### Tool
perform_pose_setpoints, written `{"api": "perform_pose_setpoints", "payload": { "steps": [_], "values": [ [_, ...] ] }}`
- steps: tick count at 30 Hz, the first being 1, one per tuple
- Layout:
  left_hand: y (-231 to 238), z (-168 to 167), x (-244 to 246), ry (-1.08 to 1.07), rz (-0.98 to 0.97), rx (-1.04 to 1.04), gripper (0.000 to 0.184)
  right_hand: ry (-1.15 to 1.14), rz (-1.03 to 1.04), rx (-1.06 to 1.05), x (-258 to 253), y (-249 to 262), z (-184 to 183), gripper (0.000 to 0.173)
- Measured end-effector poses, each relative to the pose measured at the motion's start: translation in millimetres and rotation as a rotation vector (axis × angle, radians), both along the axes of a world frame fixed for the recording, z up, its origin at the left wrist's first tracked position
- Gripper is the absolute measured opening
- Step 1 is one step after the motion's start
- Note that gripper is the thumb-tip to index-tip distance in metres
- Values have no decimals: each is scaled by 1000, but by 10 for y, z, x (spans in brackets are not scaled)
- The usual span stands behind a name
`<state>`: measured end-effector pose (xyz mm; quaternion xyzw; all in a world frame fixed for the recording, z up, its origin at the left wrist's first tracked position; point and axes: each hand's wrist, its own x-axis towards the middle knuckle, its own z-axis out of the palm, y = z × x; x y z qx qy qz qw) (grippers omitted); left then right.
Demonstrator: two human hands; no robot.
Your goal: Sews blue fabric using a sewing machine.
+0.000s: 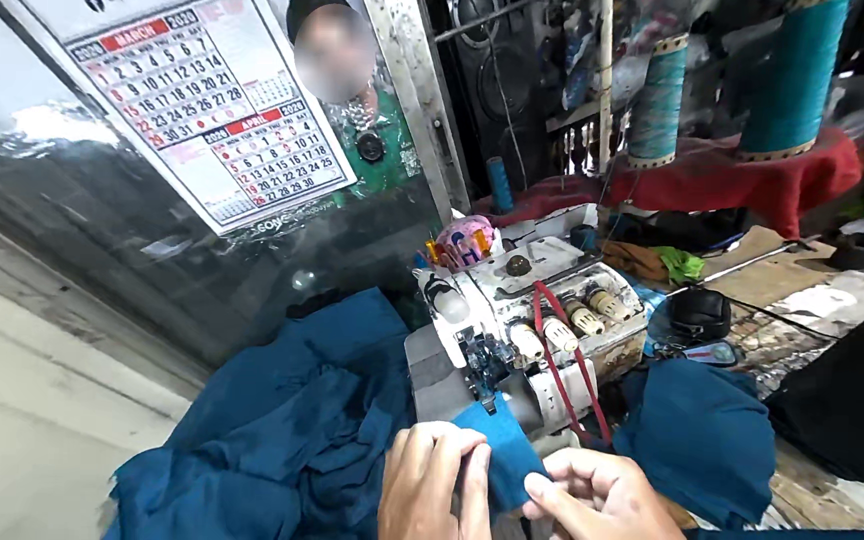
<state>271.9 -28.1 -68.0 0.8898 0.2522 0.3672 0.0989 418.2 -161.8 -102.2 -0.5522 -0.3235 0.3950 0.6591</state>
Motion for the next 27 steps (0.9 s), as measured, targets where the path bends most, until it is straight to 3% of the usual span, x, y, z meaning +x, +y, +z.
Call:
{"api": "perform_pose_setpoints", "payload": {
  "steps": [3,6,10,13,15,18,20,22,24,27],
  "values": [
    [280,-165,137,-29,46,33,17,20,-77,-5,-31,200,-14,18],
    [701,-109,216,55,35,2,20,7,-202,10,-27,520,-55,36],
    [853,-56,165,178,77,-211,33,-101,-231,52,-79,492,-82,35],
    [859,-59,83,163,173,-290,33,-141,-42,104,-112,312,-122,29],
    [836,-25,-36,192,210,-235,29,-147,171,155,-118,244,-104,18],
    [512,-9,-260,148,197,-16,22,-180,335,236,-115,168,-30,34],
    [72,-80,-293,97,81,8,17,-208,353,294,-42,112,-3,40],
    [-338,-202,-139,47,-55,-94,14,-199,203,318,116,150,-60,31],
    [-553,-202,44,-10,-143,-286,15,-162,-109,275,237,307,-176,17],
    [-565,-179,-57,-136,-288,-681,19,-204,-281,264,152,254,-285,26]
  ]
}}
